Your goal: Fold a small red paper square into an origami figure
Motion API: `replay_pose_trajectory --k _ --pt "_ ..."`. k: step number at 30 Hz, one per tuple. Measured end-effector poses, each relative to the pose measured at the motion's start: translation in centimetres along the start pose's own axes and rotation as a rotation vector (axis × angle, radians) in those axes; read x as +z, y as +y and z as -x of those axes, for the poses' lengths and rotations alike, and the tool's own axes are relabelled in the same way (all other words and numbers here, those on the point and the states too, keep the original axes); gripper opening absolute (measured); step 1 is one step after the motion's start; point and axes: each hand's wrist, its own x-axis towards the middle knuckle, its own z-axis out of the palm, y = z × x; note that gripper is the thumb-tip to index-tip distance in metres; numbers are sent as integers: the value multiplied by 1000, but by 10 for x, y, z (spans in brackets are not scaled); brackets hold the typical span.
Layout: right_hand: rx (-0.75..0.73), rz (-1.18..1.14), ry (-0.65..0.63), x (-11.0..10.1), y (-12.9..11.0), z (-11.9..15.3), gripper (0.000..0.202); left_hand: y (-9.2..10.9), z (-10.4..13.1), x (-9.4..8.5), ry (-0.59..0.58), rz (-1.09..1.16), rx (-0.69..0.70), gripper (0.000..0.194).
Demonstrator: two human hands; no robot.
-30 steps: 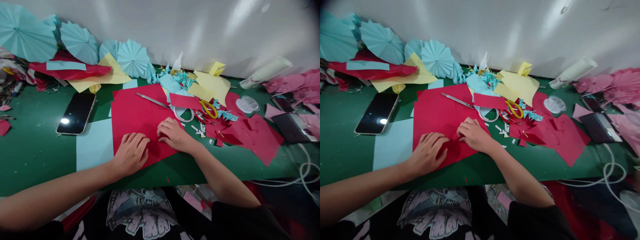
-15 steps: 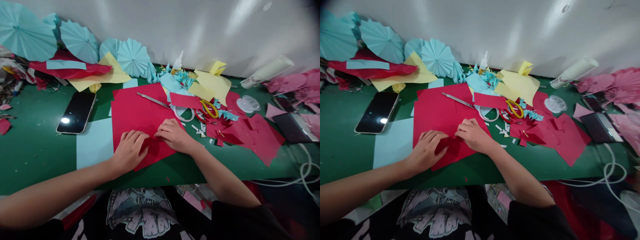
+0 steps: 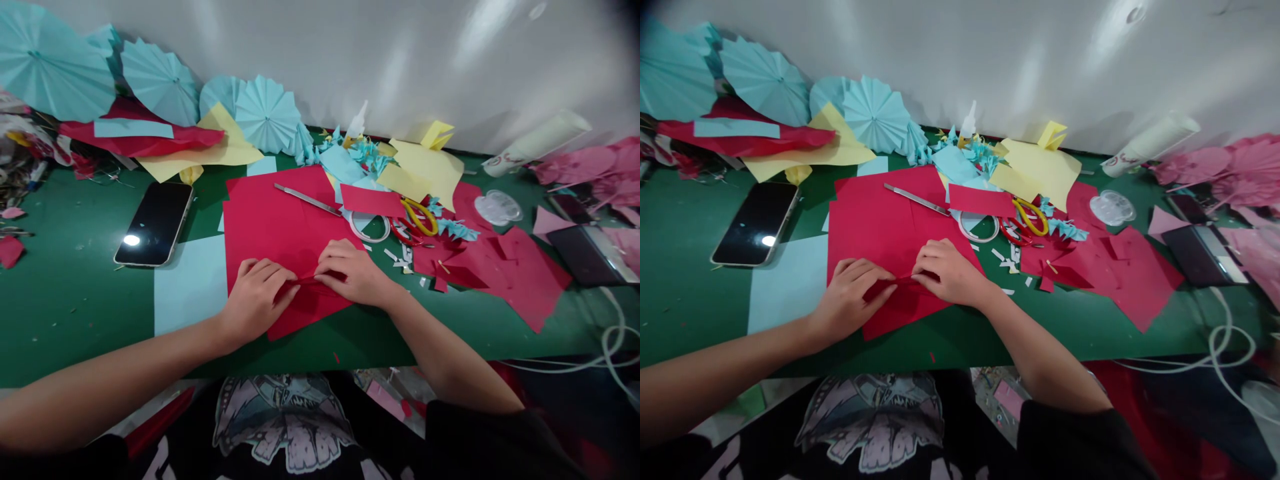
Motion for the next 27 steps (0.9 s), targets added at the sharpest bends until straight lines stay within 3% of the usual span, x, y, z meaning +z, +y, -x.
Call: replay_pose_trajectory --k 7,14,17,21,24,27 --pt "-33 -60 92 0 -1 0 15 -4 -4 -2 83 95 12 13" --pt "-66 -26 157 1 0 0 12 -11 -5 -3 88 40 58 16" --pt "-79 -19 207 1 0 0 13 -10 -7 -5 44 166 -114 14" --pt "-132 28 307 -1 1 0 11 -5 -12 -10 -101 585 -432 15" --pt "-190 91 344 0 1 0 11 -1 -14 -10 -198 841 -520 22" --pt "-184 110 329 5 0 0 13 1 -12 -7 -221 891 -535 27"
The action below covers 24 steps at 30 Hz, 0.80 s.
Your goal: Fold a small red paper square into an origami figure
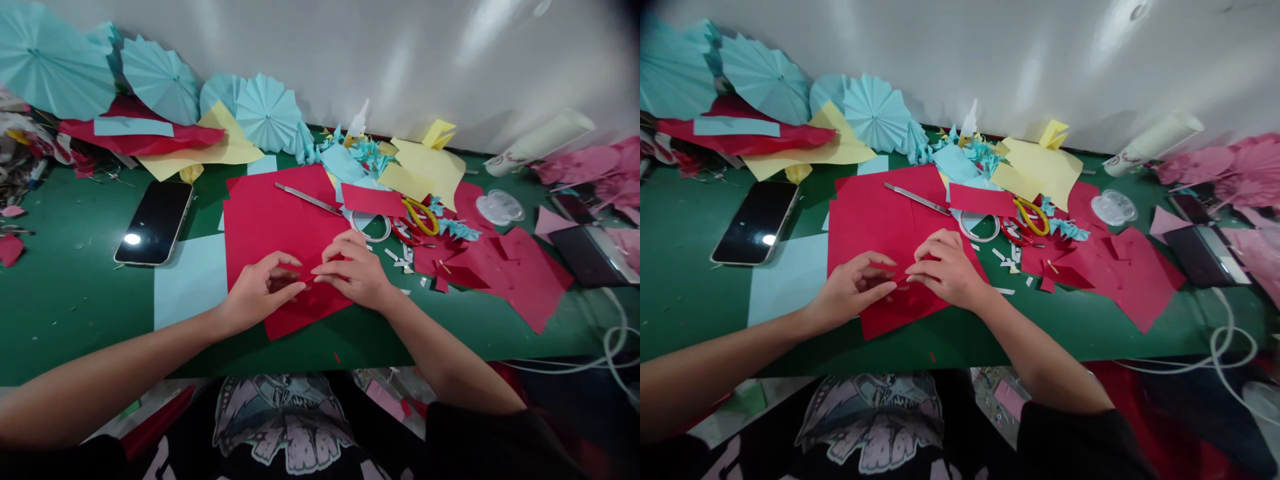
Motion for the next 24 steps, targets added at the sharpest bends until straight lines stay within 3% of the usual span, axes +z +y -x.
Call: replay_pose_trajectory --k 6,12,16,19,21,24 --pt "156 92 13 9 -5 2 25 -7 0 2 45 18 13 21" --pt "378 72 215 8 -2 0 35 -6 -1 0 132 -9 24 18" --pt "639 -174 259 11 -3 2 46 -6 -1 1 209 4 74 16" --pt "829 -548 180 15 -6 2 52 -8 -1 2 243 11 109 17" --pt "908 -726 115 17 -8 0 49 -8 -1 3 229 -18 118 19" --pt "934 -780 96 19 -9 -1 39 -10 -1 3 184 -73 119 22"
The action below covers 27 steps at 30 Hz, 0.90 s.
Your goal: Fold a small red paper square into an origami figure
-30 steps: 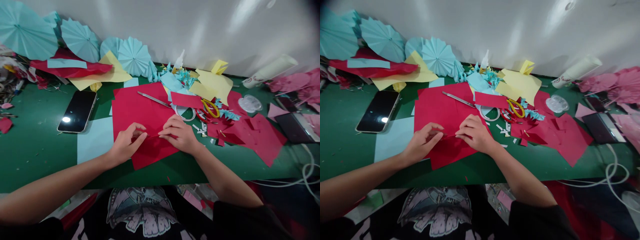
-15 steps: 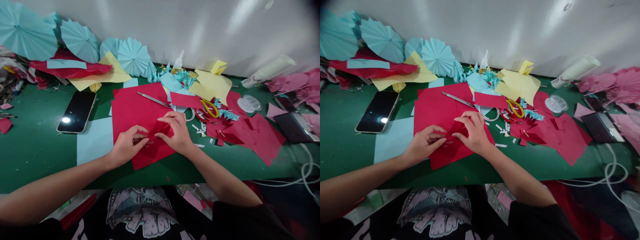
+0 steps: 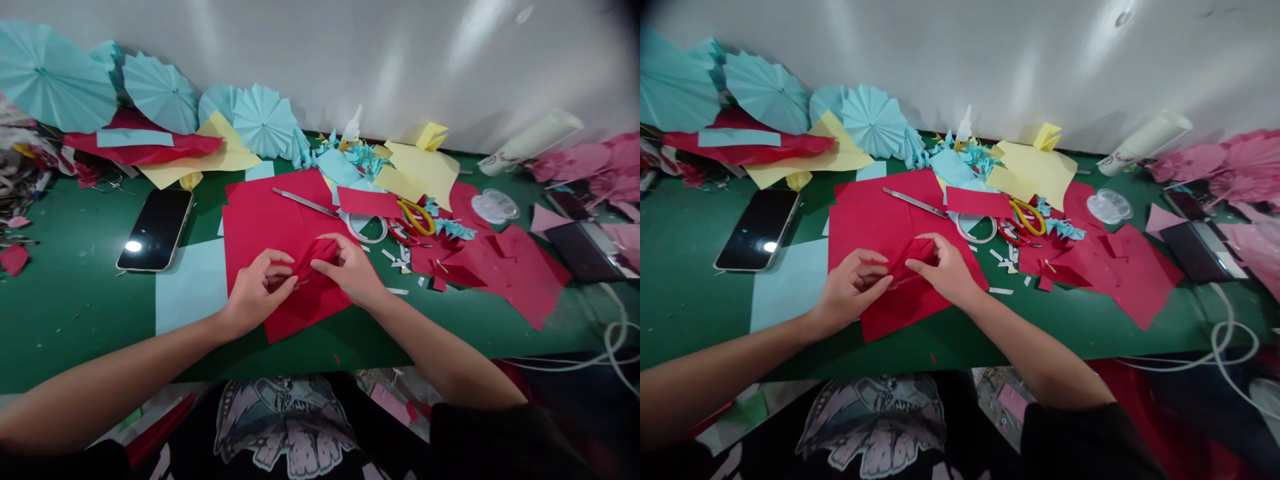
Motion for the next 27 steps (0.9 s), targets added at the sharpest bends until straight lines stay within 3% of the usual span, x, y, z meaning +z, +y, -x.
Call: replay_pose_trajectory --k 11,13,15,17,18,20,23,27 --pt "-124 140 8 -1 3 -8 15 1 -12 5 -26 -72 31 16" --pt "-196 251 103 -2 5 -11 23 3 -17 5 -4 -91 20 15" --pt "-329 388 296 -1 6 -13 33 4 -23 5 28 -121 -3 13" --pt "-453 532 449 1 6 -13 32 6 -29 5 65 -155 -16 13" --pt "-482 601 467 3 5 -13 28 6 -31 5 88 -176 -7 14" --pt "-468 678 376 7 2 -11 16 7 -33 6 127 -235 47 16" --pt "-397 590 221 12 -4 -6 4 4 -31 7 128 -357 192 15" --pt "-246 352 180 14 -8 -4 17 -3 -27 9 88 -417 287 17"
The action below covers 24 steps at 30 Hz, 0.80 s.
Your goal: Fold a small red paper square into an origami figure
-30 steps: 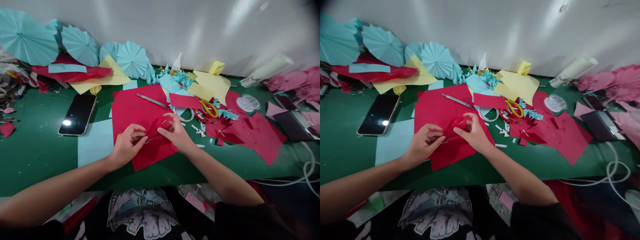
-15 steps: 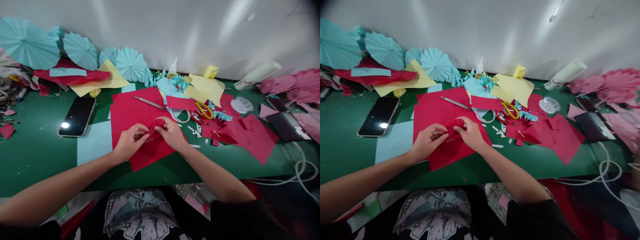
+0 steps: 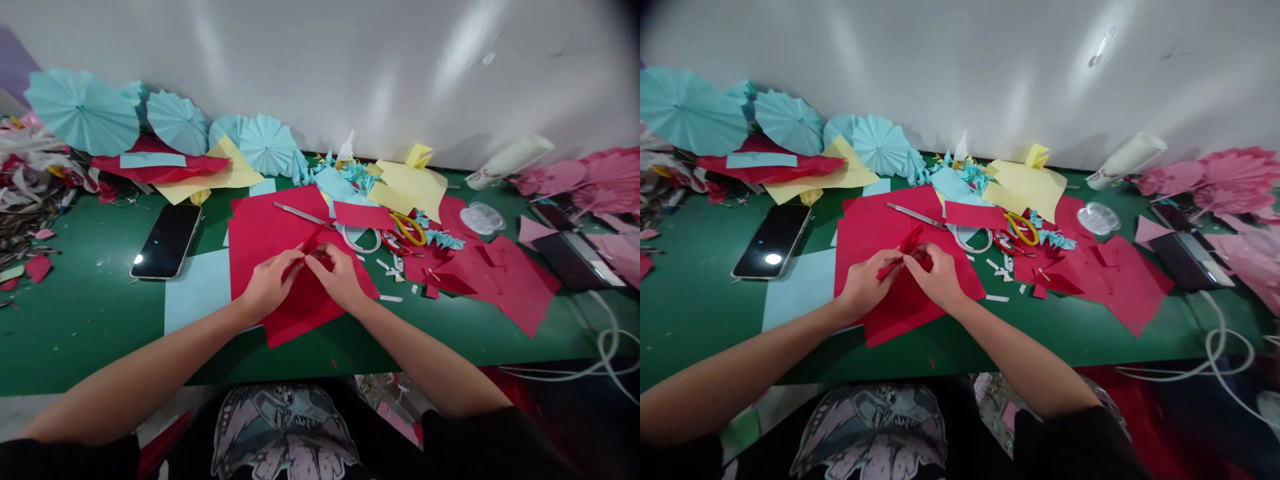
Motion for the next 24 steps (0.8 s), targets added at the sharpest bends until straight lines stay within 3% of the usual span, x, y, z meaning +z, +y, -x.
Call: replay_pose_trajectory --k 5,12,17,21,24 --pt "109 -64 -19 -1 6 -2 31 -1 3 2 1 -12 71 24" --pt "141 -137 -25 0 13 -2 28 4 5 2 15 22 108 25" --pt "112 -104 -49 -1 14 -2 18 8 3 2 11 145 -30 28" --pt "36 3 -88 -6 15 -4 24 2 -2 3 51 388 -125 42" --pt "9 16 -148 -10 18 -5 26 -2 -7 4 -13 602 -211 47"
